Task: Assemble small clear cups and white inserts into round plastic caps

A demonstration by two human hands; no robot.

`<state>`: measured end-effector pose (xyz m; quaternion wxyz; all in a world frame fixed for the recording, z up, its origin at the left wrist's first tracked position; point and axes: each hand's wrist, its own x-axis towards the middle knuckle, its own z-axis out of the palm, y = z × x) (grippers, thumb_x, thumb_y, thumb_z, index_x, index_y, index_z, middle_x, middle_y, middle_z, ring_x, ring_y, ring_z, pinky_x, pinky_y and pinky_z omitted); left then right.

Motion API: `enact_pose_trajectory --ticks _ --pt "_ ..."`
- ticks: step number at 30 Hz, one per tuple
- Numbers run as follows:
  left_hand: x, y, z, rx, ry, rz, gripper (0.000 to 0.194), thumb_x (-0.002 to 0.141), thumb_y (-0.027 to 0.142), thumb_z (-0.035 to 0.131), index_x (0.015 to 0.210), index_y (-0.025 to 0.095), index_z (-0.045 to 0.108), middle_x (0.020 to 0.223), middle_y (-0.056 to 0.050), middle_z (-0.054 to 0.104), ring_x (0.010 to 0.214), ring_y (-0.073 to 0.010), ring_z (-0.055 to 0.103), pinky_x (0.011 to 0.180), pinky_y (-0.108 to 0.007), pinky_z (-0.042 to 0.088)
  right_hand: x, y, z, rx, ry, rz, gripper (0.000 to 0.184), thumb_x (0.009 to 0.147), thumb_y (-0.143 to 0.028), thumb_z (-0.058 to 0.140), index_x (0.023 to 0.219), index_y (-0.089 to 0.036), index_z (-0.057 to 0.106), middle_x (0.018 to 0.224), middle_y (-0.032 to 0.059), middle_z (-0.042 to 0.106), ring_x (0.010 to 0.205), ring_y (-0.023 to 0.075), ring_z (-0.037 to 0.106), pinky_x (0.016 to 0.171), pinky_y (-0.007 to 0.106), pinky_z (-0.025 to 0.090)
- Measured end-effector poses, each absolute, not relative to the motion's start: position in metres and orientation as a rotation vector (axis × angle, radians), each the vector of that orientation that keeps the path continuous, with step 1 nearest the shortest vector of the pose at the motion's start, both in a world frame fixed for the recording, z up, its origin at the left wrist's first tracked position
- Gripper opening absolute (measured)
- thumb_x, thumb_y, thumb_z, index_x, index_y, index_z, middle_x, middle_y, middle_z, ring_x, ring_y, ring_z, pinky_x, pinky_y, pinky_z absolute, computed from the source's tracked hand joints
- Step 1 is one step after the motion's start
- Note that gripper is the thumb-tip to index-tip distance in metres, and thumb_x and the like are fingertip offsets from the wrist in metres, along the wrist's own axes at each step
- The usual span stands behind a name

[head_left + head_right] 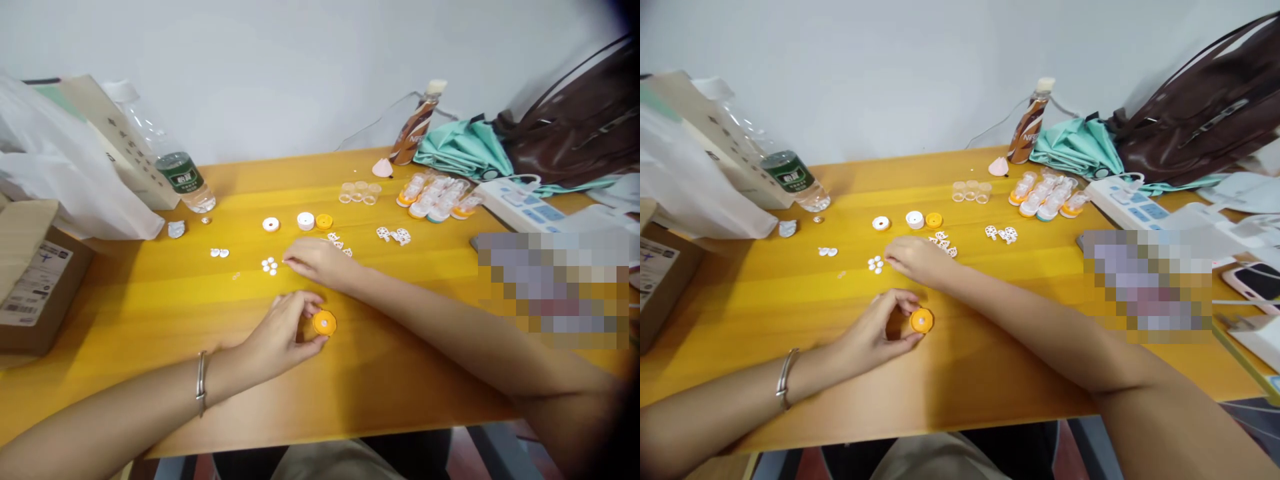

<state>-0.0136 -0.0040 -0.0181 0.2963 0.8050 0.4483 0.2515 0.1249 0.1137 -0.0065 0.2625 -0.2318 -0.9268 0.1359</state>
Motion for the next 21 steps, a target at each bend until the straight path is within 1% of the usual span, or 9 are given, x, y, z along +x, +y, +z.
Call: enact_pose_trajectory --ticks 3,5,8,11,14,16,17,19,21 --pt "-0.013 -0.002 -0.017 2.152 1.167 0.667 0.041 0.076 0.026 0.061 0.111 0.02 0.041 0.102 -0.006 0.056 0.094 -0.019 0.054 0.084 -0.037 0.043 0.114 0.116 -0.018 -0.55 -2.599 0.299 0.017 0.088 -0.02 0.046 0.086 -0.014 0.061 0.08 0.0052 0.06 0.075 0.0146 0.053 0.07 0.026 0.041" --pt "-0.014 -0.001 -0.016 2.156 1.162 0.664 0.041 0.076 0.026 0.061 0.111 0.02 0.041 0.103 -0.007 0.056 0.094 -0.0194 0.055 0.084 -0.038 0.043 0.111 0.115 -0.02 -0.55 -2.606 0.332 0.016 0.088 -0.02 0.047 0.085 -0.014 0.061 0.081 0.005 0.059 0.077 0.0146 0.053 0.072 0.026 0.041" --pt "-0.014 -0.001 -0.017 2.149 1.163 0.672 0.041 0.076 0.025 0.061 0.111 0.02 0.042 0.103 -0.007 0.057 0.094 -0.0193 0.055 0.084 -0.038 0.043 0.112 0.112 -0.02 -0.558 -2.532 0.482 0.014 0.086 -0.022 0.05 0.084 -0.015 0.062 0.082 0.0043 0.06 0.079 0.0137 0.054 0.074 0.025 0.042" --pt "-0.014 -0.002 -0.017 2.137 1.164 0.686 0.04 0.076 0.025 0.061 0.112 0.021 0.043 0.103 -0.006 0.057 0.096 -0.019 0.054 0.085 -0.038 0.043 0.12 0.105 -0.019 -0.638 -2.387 0.669 0.013 0.085 -0.022 0.052 0.084 -0.014 0.062 0.082 0.004 0.061 0.076 0.0122 0.056 0.073 0.025 0.044" --pt "-0.014 -0.001 -0.019 2.143 1.163 0.697 0.038 0.076 0.023 0.06 0.111 0.021 0.044 0.102 -0.005 0.058 0.098 -0.019 0.054 0.086 -0.038 0.043 0.137 0.092 -0.018 -0.784 -2.253 0.792 0.014 0.086 -0.022 0.049 0.083 -0.014 0.061 0.08 0.0037 0.062 0.073 0.0116 0.056 0.071 0.025 0.045" --pt "-0.015 -0.001 -0.02 2.14 1.151 0.706 0.038 0.076 0.022 0.06 0.111 0.021 0.044 0.103 -0.006 0.058 0.098 -0.019 0.054 0.087 -0.038 0.042 0.154 0.081 -0.017 -0.804 -2.236 0.84 0.018 0.088 -0.022 0.045 0.082 -0.014 0.06 0.08 0.0039 0.062 0.075 0.0118 0.057 0.073 0.026 0.045" --pt "-0.015 0.0 -0.021 2.135 1.143 0.714 0.039 0.076 0.022 0.06 0.111 0.021 0.044 0.104 -0.006 0.057 0.099 -0.019 0.054 0.088 -0.038 0.042 0.163 0.076 -0.016 -0.775 -2.25 0.861 0.019 0.088 -0.021 0.043 0.084 -0.014 0.06 0.082 0.0044 0.062 0.078 0.0119 0.057 0.075 0.027 0.046" --pt "-0.016 0.0 -0.023 2.12 1.134 0.733 0.041 0.076 0.022 0.061 0.113 0.021 0.044 0.105 -0.007 0.056 0.1 -0.0187 0.054 0.089 -0.038 0.042 0.18 0.067 -0.014 -0.668 -2.318 0.908 0.019 0.088 -0.021 0.043 0.094 -0.014 0.059 0.091 0.0065 0.061 0.086 0.0124 0.057 0.081 0.028 0.045" --pt "-0.016 0.001 -0.023 2.104 1.129 0.754 0.04 0.077 0.022 0.06 0.113 0.021 0.044 0.105 -0.007 0.056 0.1 -0.0183 0.053 0.09 -0.037 0.043 0.194 0.061 -0.013 -0.564 -2.413 0.932 0.024 0.084 -0.023 0.051 0.106 -0.014 0.056 0.106 0.0093 0.058 0.099 0.0141 0.055 0.089 0.031 0.043"
